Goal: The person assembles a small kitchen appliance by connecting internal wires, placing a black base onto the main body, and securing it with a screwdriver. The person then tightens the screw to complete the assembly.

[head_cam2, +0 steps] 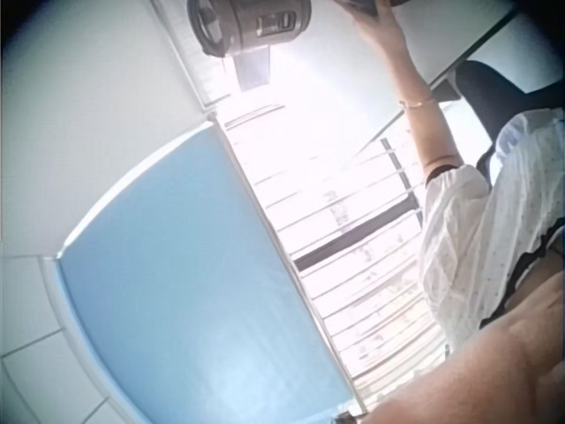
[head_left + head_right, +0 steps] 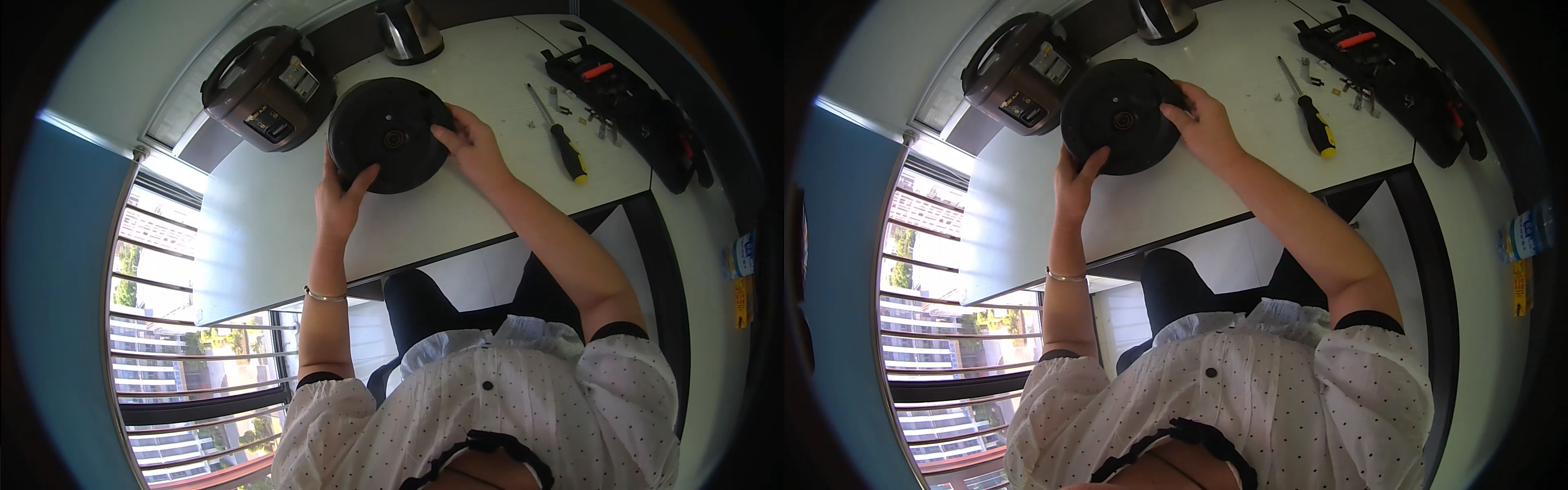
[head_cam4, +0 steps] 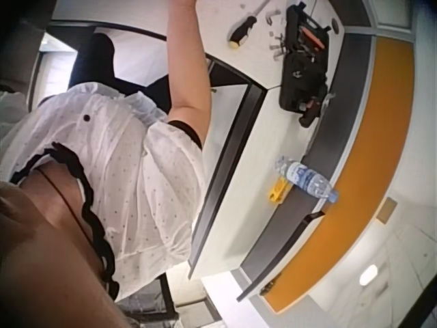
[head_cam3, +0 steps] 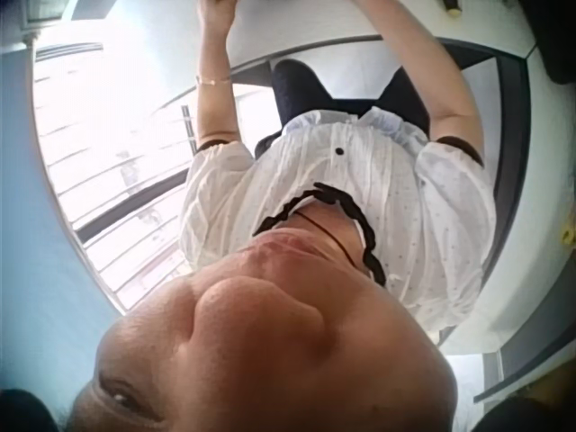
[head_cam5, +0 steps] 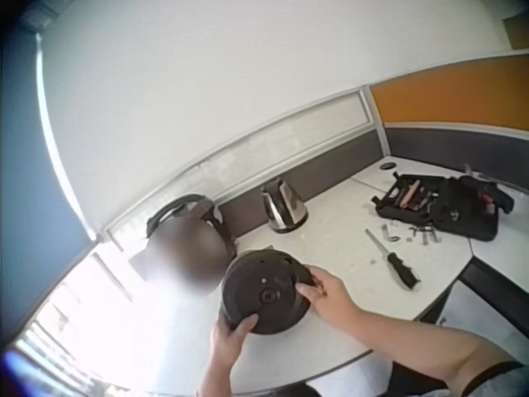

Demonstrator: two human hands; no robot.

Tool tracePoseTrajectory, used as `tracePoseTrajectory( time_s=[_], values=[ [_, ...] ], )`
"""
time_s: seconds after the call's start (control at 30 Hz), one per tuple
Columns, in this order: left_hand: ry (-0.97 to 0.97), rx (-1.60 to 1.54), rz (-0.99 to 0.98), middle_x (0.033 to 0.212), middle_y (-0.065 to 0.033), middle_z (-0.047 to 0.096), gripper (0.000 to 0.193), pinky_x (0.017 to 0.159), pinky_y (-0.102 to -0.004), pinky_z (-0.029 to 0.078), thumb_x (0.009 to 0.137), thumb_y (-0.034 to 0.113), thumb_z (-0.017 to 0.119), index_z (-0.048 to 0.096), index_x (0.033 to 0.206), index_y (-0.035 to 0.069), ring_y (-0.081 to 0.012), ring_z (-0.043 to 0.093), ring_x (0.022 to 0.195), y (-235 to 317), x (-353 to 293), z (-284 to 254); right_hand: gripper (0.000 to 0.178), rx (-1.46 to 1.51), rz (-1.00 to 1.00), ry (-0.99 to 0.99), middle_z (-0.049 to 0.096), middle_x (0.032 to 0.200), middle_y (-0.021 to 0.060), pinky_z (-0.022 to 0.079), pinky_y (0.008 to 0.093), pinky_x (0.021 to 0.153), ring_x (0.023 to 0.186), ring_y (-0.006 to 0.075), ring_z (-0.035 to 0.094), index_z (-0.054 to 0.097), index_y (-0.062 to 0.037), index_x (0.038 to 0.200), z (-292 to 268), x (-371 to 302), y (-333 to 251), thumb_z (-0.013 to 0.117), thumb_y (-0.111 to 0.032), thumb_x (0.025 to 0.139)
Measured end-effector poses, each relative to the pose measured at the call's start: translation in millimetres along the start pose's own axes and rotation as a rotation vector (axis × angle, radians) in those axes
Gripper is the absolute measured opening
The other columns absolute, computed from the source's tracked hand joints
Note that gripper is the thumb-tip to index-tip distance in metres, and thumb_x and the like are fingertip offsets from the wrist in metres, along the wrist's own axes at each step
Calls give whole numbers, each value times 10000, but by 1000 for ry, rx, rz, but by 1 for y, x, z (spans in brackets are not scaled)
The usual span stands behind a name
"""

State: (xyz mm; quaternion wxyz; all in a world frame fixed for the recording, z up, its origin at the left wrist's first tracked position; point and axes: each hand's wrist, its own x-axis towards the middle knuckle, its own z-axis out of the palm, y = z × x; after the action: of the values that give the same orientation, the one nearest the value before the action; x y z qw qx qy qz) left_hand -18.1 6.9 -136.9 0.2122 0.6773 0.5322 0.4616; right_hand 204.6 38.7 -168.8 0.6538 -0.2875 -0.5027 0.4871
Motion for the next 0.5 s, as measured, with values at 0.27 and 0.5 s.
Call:
tracePoseTrajectory(
  time_s=[0.27,0.5],
  values=[
    [34,-163,-71,807,-93,671,747,611,-242,482,748,215,767,426,1375,-6,-121,604,666,2,4,1,384,-55,-40,15,655,1083,136,470,286,905,1014,184,619,536,53,1223,1,2,-2,641,-60,872],
    [60,-233,-87,727,-29,626,653,532,-222,410,716,205,779,539,1284,-11,-81,522,588,11,13,0,413,-47,-13,25,648,1103,122,500,277,837,998,174,618,523,33,1255,2,2,-5,647,-74,876]
  ],
)
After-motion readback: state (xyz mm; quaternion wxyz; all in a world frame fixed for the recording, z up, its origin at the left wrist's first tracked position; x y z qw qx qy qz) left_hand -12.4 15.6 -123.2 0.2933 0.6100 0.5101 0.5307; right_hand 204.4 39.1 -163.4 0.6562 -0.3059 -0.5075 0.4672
